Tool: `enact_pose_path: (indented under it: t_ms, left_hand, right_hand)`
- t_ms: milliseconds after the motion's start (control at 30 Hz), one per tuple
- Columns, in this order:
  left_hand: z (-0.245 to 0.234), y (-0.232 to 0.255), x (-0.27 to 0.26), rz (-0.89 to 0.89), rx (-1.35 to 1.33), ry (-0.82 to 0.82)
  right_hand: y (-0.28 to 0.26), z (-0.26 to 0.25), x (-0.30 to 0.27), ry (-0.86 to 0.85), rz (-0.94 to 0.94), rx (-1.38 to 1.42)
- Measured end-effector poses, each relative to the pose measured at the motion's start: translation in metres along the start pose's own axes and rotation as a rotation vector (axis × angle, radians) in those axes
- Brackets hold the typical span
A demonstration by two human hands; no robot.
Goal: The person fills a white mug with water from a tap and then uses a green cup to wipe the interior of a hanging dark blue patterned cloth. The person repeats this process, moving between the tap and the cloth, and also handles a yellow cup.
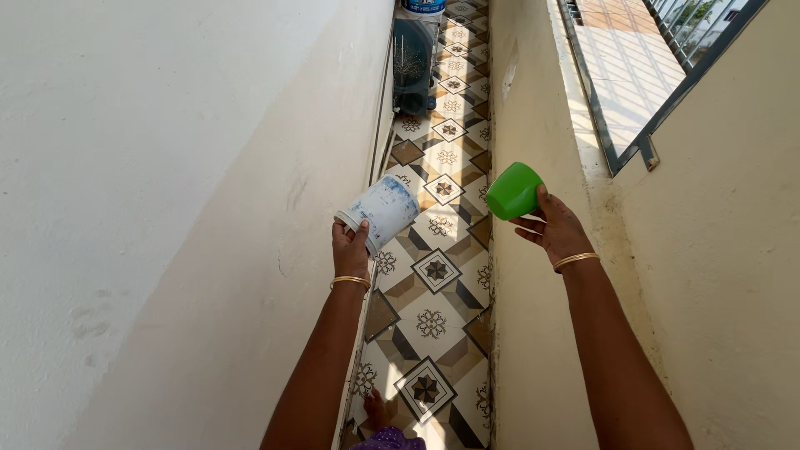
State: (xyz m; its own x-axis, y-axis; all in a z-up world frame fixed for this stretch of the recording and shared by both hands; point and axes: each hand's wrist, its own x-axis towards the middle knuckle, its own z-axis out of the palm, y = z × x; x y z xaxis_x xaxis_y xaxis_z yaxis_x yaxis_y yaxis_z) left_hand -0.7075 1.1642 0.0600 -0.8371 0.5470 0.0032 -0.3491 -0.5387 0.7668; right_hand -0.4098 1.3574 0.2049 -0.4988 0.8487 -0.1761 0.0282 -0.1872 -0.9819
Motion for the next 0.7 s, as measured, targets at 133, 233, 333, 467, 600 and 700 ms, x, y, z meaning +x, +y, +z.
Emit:
enact_pose_path:
  t_ms: [133,233,333,467,600,700]
  left_hand:
    - [0.051,0.007,0.094,-0.009,-0.012,-0.121]
    - [0.078,0.006,0.154,0.039,0.046,-0.252]
    - [0.091,-0.004,0.206,-0.04,0.137,-0.253]
    - [0.095,-0.026,0.259,-0.041,0.103,-0.315]
    - [0.102,-0.044,0.292,-0.123,0.103,-0.332]
    - [0.111,-0.053,0.315,-0.135,0.136,-0.355]
  right_hand:
    - [-0.06,0.037,0.053,-0.137,-0.135,0.121]
    - [-0.068,0.053,0.11,0.034,-0.125,-0.467]
    - [-0.05,0.049,0.151,0.241,-0.071,-0.911]
    - [-0.039,0.044,0.187,0.267,-0.01,-0.872]
    - [-0.063,0.039,0.215,0.188,-0.088,-0.798]
    - [-0.099,0.028,0.235,-0.044,-0.161,-0.173]
